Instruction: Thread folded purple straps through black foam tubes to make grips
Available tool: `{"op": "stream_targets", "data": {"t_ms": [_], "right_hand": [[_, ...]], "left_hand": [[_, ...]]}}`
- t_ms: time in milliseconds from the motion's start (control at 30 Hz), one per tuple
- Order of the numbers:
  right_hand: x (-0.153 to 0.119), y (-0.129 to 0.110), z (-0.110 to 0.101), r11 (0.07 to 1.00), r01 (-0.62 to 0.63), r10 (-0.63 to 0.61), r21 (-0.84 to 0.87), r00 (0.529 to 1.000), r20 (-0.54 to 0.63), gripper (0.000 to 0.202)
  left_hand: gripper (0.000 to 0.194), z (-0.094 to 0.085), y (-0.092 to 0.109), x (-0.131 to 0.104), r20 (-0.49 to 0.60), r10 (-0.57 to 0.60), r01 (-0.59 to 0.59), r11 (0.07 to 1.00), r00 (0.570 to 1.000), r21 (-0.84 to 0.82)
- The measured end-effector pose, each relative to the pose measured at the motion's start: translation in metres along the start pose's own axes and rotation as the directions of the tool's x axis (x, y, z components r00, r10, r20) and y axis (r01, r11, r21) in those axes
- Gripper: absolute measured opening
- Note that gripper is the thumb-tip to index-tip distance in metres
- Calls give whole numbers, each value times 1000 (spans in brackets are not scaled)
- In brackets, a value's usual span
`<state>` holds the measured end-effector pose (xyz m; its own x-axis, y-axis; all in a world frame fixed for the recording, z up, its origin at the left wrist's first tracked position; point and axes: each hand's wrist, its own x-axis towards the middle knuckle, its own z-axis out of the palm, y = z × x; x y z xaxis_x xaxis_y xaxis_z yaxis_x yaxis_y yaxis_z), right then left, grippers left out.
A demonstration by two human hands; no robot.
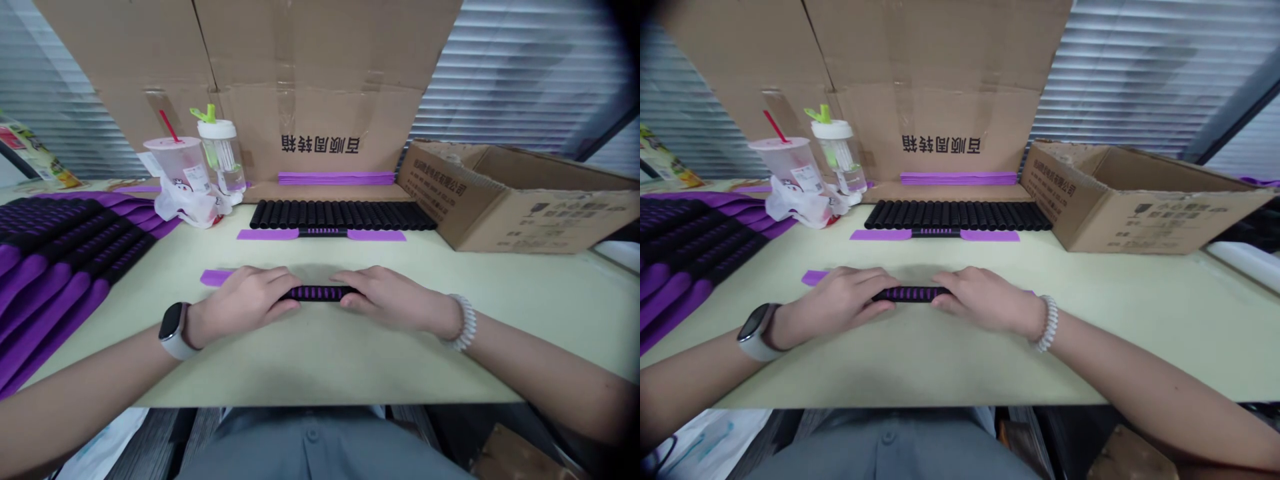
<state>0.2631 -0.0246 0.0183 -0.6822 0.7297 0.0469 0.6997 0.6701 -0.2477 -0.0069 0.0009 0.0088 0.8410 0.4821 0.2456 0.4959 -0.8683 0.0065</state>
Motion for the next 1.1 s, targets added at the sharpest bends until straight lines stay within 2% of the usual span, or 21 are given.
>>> {"op": "stream_targets", "data": {"t_ms": [133,267,367,467,567,667,900,1100], "right_hand": [[1,7,-5,964,27,-47,265,996,70,31],[2,13,-5,939,39,-81,341,991,109,33],[1,13,-1,975,50,-68,217,995,78,25],[1,13,4,999,32,-33,32,999,23,19],[1,14,8,995,-24,20,-101,999,-36,20],[2,15,9,980,-46,32,-194,996,-79,24],[1,22,6,969,-38,2,-243,989,-147,27],[0,34,5,968,-8,-43,-252,980,-194,31]], "left_hand": [[34,0,2,-1,-36,55,-55,998,998,1],[35,1,6,0,-38,61,-61,998,997,6],[32,3,7,4,25,-18,20,996,1000,-92],[27,2,3,8,105,-143,161,970,984,-184],[29,-1,-5,10,206,-280,323,921,938,-219],[37,-5,-14,10,297,-329,417,851,897,-318],[34,-7,-21,9,309,-350,467,677,884,-569],[33,-10,-28,6,271,-299,404,683,915,-609]]}}
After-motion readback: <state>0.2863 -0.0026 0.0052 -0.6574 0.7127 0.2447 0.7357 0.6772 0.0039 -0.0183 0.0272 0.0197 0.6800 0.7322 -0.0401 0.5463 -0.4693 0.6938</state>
